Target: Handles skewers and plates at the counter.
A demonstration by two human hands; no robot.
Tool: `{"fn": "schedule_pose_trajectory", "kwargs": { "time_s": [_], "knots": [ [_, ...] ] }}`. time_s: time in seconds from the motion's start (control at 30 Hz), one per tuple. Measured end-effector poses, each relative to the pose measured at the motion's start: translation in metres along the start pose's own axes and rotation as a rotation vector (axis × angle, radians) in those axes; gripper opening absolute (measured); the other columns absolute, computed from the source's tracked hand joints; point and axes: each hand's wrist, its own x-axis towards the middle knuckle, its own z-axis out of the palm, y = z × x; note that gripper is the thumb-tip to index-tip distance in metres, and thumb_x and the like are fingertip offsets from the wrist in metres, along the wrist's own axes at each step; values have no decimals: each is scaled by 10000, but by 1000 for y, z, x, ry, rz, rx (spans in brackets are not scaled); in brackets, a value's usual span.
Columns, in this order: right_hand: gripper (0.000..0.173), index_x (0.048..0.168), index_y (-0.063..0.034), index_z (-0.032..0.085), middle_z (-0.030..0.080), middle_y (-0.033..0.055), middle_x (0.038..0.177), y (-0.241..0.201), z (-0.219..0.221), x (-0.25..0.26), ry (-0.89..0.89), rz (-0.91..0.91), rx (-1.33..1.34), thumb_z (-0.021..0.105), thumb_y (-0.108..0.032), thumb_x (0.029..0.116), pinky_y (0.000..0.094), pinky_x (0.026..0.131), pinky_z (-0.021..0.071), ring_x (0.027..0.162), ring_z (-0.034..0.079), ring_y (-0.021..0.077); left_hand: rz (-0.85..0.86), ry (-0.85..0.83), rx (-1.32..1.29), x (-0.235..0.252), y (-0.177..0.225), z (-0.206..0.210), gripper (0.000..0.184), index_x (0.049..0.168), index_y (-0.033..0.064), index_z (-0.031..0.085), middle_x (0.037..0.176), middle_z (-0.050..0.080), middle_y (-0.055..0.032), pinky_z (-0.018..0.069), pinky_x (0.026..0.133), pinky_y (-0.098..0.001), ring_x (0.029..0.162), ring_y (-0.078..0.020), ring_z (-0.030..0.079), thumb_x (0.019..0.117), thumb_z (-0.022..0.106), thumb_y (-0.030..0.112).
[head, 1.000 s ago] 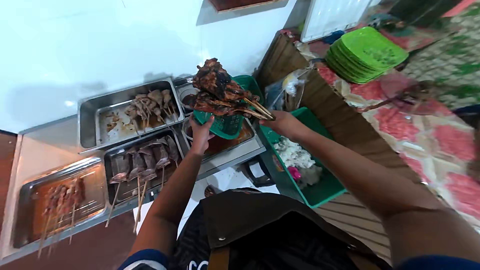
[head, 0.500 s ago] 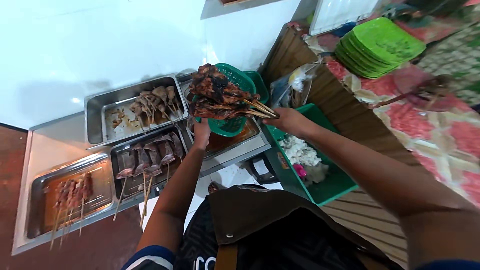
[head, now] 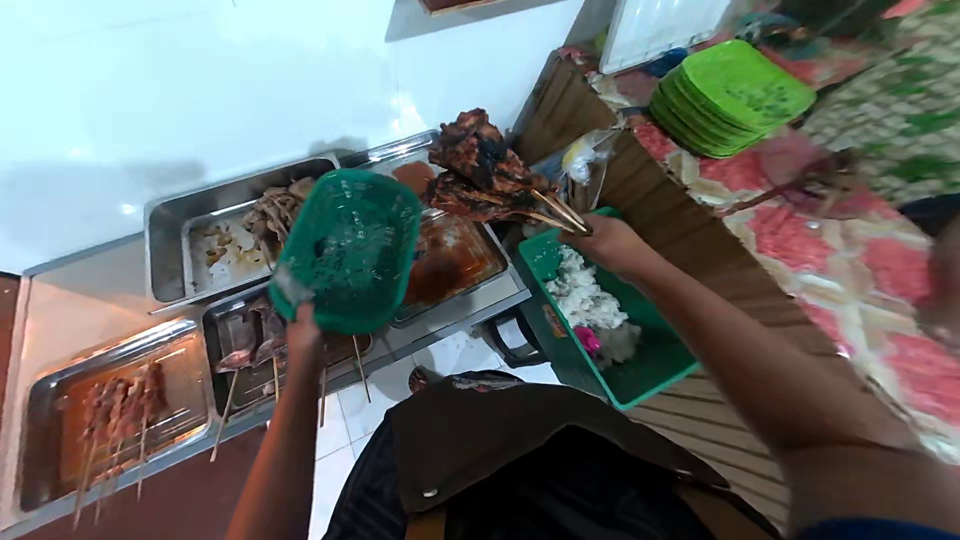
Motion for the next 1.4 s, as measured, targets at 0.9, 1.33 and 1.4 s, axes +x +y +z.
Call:
{"fn": "schedule_pose_trajectory", "kwargs": {
  "time_s": [0.9,1.33,1.4],
  "knots": [
    [790,1619,-69,217,489,210,1521,27,146,26,-457,46,342,602,-410,1019,557,1025,490,1314,554,373,-94,-209,-56,-12,37,61,394,1382,-30,485,1131,649,-168,581,809,-364,947,-178,671,1114,398,246],
    [884,1618,-119,65,438,218,1481,21,125,55,-232,151,1271,613,-177,928,489,907,575,1222,584,311,347,-193,159,5,37,227,788,1463,-35,326,1423,481,-275,557,941,-416,1175,-296,613,840,793,85],
    [909,1620,-111,77,445,219,1485,33,111,75,-219,146,1238,642,-175,911,484,894,584,1209,598,313,380,-206,247,9,43,248,497,1275,-71,523,1403,487,-276,518,964,-429,1181,-307,577,891,762,134]
  ]
}}
